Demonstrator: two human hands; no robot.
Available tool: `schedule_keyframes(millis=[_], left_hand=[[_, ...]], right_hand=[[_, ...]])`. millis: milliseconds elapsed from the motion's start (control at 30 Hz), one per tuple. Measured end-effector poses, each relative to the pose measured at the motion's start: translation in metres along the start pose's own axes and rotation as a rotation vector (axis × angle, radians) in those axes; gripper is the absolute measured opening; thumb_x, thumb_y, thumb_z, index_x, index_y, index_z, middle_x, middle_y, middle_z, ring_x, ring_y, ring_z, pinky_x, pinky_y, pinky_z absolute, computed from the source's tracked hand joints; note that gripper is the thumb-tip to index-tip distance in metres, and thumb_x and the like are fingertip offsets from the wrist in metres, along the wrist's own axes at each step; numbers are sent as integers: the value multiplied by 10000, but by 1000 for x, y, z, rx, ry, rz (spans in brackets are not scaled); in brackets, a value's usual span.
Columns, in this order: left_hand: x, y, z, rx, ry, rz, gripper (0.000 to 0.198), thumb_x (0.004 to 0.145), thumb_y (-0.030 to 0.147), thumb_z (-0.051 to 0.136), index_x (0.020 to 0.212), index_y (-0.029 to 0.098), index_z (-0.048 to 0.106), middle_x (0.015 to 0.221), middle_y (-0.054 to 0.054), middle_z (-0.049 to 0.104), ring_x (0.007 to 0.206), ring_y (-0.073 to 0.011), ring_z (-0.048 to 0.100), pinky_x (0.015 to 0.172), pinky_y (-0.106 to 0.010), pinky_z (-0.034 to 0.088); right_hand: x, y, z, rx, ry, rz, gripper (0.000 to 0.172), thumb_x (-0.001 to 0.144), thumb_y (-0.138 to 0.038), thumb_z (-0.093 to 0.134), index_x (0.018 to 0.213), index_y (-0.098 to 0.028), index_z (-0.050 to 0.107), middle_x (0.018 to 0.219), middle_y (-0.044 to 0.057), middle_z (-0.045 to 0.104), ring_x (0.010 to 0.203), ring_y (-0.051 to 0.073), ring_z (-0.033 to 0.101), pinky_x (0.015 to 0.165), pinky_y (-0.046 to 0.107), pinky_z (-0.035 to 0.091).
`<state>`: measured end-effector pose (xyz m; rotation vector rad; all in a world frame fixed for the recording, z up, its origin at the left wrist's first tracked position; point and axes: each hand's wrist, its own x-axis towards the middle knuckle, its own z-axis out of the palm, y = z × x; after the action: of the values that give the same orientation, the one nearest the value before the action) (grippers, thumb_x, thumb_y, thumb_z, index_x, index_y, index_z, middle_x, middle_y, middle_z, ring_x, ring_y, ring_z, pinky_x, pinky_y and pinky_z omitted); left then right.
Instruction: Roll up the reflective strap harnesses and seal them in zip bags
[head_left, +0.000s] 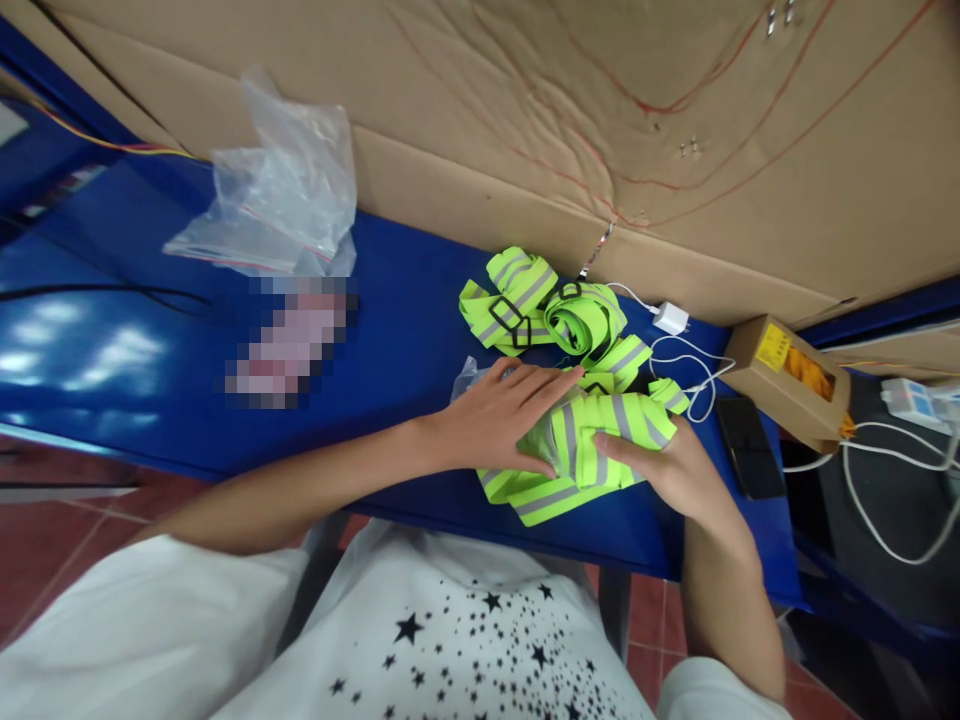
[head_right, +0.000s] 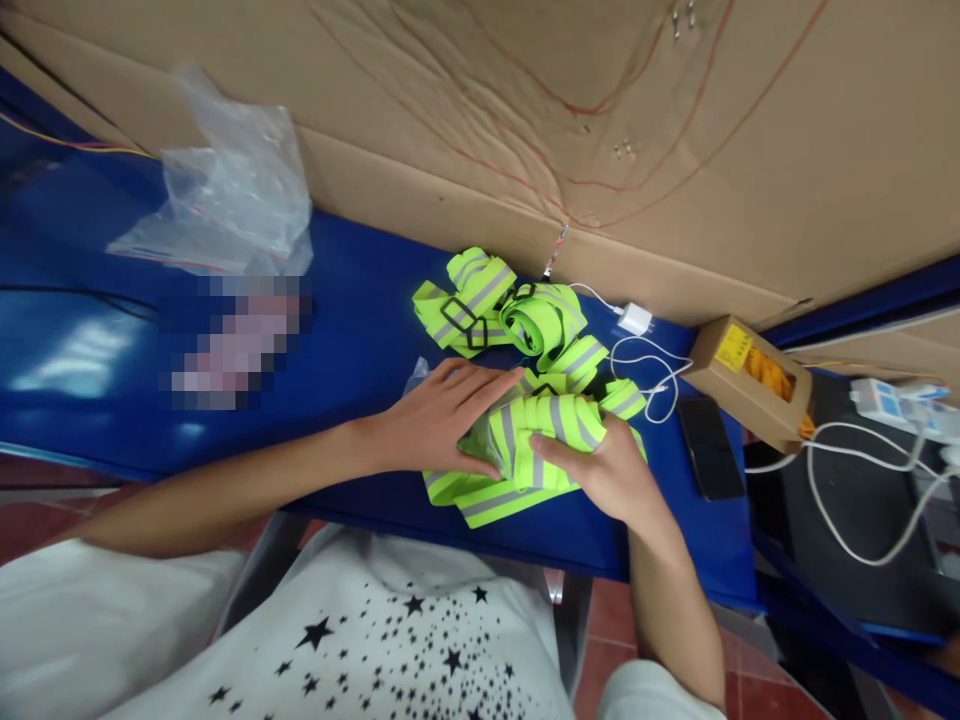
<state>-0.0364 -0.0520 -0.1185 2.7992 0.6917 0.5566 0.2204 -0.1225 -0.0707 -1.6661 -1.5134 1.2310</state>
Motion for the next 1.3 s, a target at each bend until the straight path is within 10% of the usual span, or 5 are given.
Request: schedule_keyframes(millis=[400,800,1300], left_hand=[[16,10,-1,65,100,60,1061,873,798,625,1544,14,379,1448,-254,578,1321,-370,562,1139,-476,383],[10,0,11,-80,-43,-68,1487,695,788,819,1676,131,-85,1605,-270,424,1478,-394,452,1166,-438,358],[15,-2,10,36,69,-16,1246,882,775,641,1671,102,-51,1534,-272,519,1402,-386,529,1095,-433,392]], right_hand=[[3,0,2,371,121,69,451,740,-403,925,1136,-252,772,1128,34,809,1006,296,774,864,422,641],[12,4,8,205,298,-33,438,744,-446,924,1092,-220,783,1115,54,811,1018,306,769,902,430,628],[5,-3,33,-165,430,-171,493,806,-535,829,1161,-219,701,1049,69,790,924,281,756,802,388,606]])
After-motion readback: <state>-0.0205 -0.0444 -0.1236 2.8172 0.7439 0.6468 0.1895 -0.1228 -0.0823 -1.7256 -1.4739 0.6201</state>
